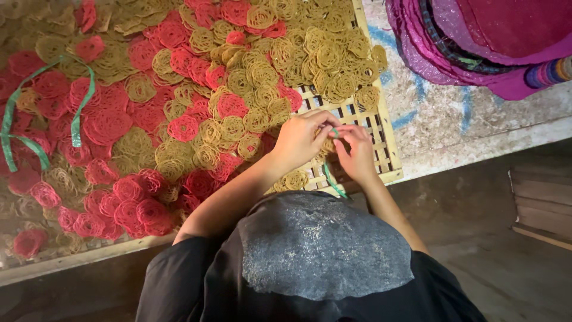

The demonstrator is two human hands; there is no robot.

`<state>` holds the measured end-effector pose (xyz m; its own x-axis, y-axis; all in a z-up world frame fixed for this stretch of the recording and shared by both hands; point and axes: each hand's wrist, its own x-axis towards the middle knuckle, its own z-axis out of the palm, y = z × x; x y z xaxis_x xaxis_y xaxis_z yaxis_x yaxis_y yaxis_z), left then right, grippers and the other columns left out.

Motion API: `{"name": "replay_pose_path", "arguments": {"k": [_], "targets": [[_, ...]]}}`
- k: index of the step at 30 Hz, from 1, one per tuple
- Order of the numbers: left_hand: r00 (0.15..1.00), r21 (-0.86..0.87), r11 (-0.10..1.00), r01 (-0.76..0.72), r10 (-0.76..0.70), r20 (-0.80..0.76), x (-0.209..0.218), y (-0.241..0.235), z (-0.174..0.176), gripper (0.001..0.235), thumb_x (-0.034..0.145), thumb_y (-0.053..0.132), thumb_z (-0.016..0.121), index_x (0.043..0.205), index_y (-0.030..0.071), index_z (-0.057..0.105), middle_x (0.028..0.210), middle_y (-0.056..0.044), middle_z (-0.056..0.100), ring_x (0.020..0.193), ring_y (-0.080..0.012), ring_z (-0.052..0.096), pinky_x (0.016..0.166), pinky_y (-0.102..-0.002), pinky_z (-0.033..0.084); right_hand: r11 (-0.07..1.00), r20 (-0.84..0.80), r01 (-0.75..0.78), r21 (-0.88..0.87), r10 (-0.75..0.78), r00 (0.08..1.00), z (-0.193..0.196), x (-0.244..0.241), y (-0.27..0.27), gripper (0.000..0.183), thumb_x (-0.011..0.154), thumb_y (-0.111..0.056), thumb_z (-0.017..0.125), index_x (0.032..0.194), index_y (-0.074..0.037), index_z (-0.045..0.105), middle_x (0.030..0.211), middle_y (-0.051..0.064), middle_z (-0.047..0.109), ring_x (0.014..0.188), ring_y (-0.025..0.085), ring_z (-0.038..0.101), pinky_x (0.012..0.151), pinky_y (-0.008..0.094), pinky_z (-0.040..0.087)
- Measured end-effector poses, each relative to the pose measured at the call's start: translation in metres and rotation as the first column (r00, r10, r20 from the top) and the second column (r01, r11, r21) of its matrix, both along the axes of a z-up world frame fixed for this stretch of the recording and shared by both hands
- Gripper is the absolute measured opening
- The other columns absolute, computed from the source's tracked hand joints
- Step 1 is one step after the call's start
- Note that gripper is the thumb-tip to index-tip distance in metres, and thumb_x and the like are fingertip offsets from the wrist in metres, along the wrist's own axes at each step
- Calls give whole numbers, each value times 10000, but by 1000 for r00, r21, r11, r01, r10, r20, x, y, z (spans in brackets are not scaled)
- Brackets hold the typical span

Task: The person picks up individual red and yellow coiled paper roses from a wooden tray and threads them onto a green ribbon. They continue adding roses one by one, alternating colors, and then tie the ribbon to secure the bundle.

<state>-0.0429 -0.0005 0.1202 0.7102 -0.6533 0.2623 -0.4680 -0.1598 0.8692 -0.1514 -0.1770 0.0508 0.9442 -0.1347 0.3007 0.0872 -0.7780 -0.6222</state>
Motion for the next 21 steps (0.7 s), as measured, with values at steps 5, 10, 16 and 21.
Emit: {"name": "replay_pose_path", "arguments": {"k": [5,10,16,21], "targets": [[1000,32,999,-12,11,14,2,-8,1,104,915,143,674,1012,151,711,969,-48,754,862,-254,744,717,-365,581,442,47,-46,896,8,999,9,5,15,296,967,-83,595,1258,-96,540,1188,27,650,1126,100,610,1007,261,475],[989,46,998,-49,55,-139,16,-20,-20,153,856,188,749,996,138,712,889,-18,789,813,-159,772,687,-301,585,543,34,76,837,-189,981,7,24,21,101,1027,-1,682,1125,15,666,927,24,664,776,68,588,704,218,477],[783,-43,999,8,-33,-621,49,-22,-76,204,855,142,770,1018,77,665,869,-38,780,778,-83,721,681,-247,574,967,226,104,233,-158,961,14,31,25,50,953,13,712,1000,22,699,904,110,682,722,155,632,610,277,476],[959,213,972,-102,153,-238,74,23,-91,111,863,157,738,956,113,779,1130,-25,771,884,-123,749,790,-302,596,963,173,107,246,-152,973,13,35,34,25,964,17,703,987,9,697,886,121,688,715,191,647,631,284,486]]}}
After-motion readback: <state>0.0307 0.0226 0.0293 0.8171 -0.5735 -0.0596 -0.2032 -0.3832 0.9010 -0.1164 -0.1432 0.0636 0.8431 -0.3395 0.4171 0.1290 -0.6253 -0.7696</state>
